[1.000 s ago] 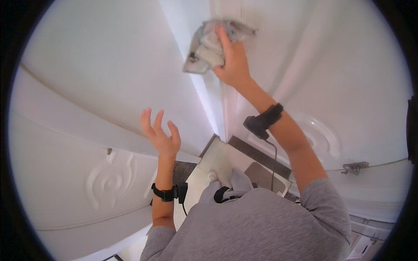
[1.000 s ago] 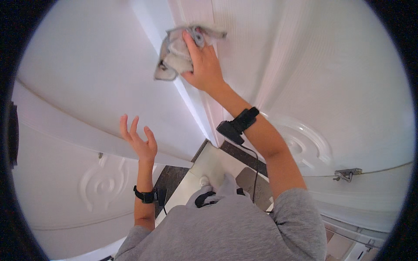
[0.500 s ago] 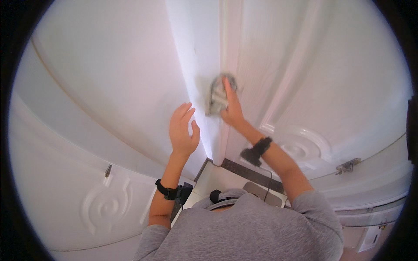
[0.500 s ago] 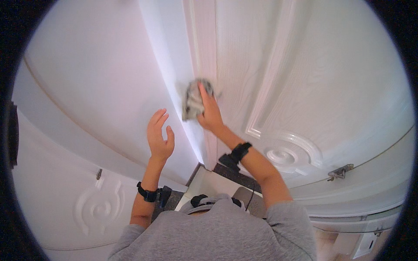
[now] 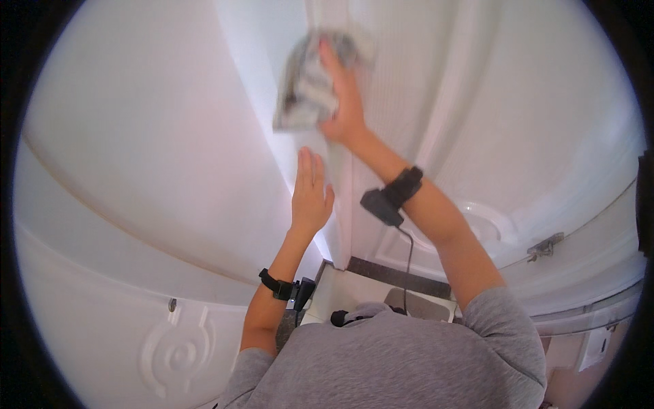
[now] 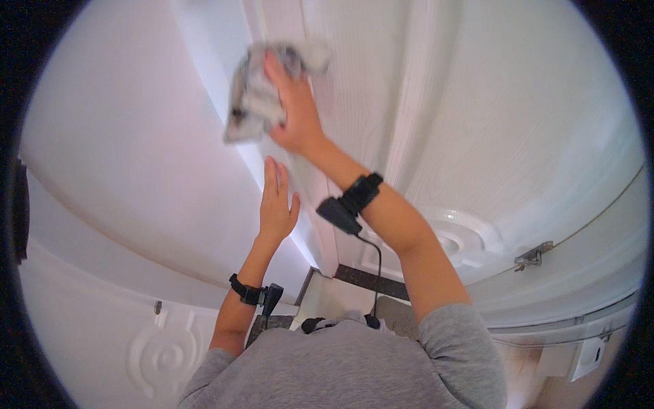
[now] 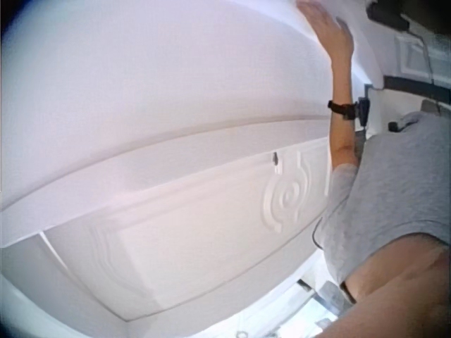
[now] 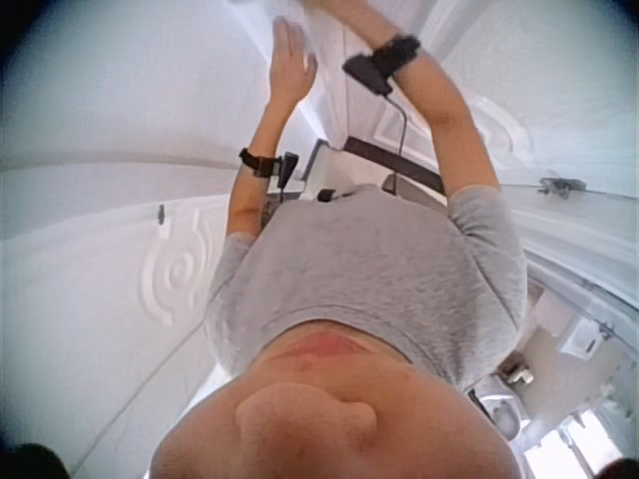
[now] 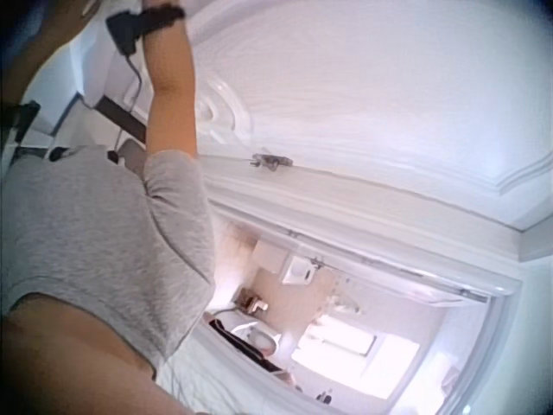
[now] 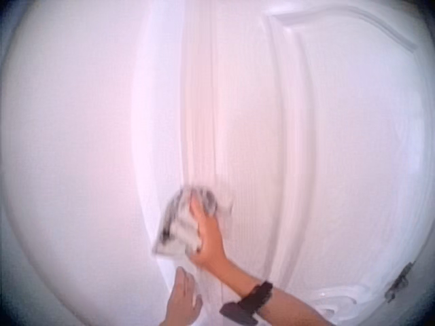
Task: The person wipes a white door with a cloth, then moves to the sink to rinse and wring the cloth. They pick up a spray bottle and spray the wall before placing the bottle back on the windowsill.
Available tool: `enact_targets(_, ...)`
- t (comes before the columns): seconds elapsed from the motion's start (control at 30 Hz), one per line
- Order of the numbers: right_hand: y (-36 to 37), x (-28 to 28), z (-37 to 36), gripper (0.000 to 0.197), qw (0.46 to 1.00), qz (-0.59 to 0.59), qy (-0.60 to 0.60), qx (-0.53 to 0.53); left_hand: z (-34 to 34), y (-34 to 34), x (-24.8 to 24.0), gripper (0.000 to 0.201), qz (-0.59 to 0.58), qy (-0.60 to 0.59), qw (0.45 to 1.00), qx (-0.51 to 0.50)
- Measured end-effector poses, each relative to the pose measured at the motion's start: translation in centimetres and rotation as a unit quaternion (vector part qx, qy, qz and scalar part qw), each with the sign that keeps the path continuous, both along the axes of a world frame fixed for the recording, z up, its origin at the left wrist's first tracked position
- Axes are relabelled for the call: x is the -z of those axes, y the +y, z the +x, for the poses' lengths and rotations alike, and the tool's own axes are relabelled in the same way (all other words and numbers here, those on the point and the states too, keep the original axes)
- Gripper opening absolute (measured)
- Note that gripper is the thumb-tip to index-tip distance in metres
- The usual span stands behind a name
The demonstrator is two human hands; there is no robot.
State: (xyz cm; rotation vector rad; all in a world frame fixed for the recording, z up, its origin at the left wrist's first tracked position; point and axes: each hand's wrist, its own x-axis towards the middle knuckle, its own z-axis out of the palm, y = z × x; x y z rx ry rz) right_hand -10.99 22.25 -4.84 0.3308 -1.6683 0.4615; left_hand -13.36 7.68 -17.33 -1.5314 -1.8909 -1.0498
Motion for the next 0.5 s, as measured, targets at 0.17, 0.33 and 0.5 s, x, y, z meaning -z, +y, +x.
enact_targets(0.17,-0.1,16.3,5.9,0.064,0.948,-0.233,-0.216,0.002,-0.6,0.1,1.1,0.054,-0.051,0.027,0.998,0.026)
enact_targets(0.33,-0.8,14.8,9.2,0.058,0.937,-0.287,-0.193,-0.045,0.2,-0.1,0.7,0.058,-0.004,-0.002,0.999,0.036)
enact_targets(0.5,-1.3,-0.4,5.9,0.057,0.992,-0.068,0.084,-0.064,0.8,-0.6,0.9,0.064,0.072,0.024,0.994,0.076)
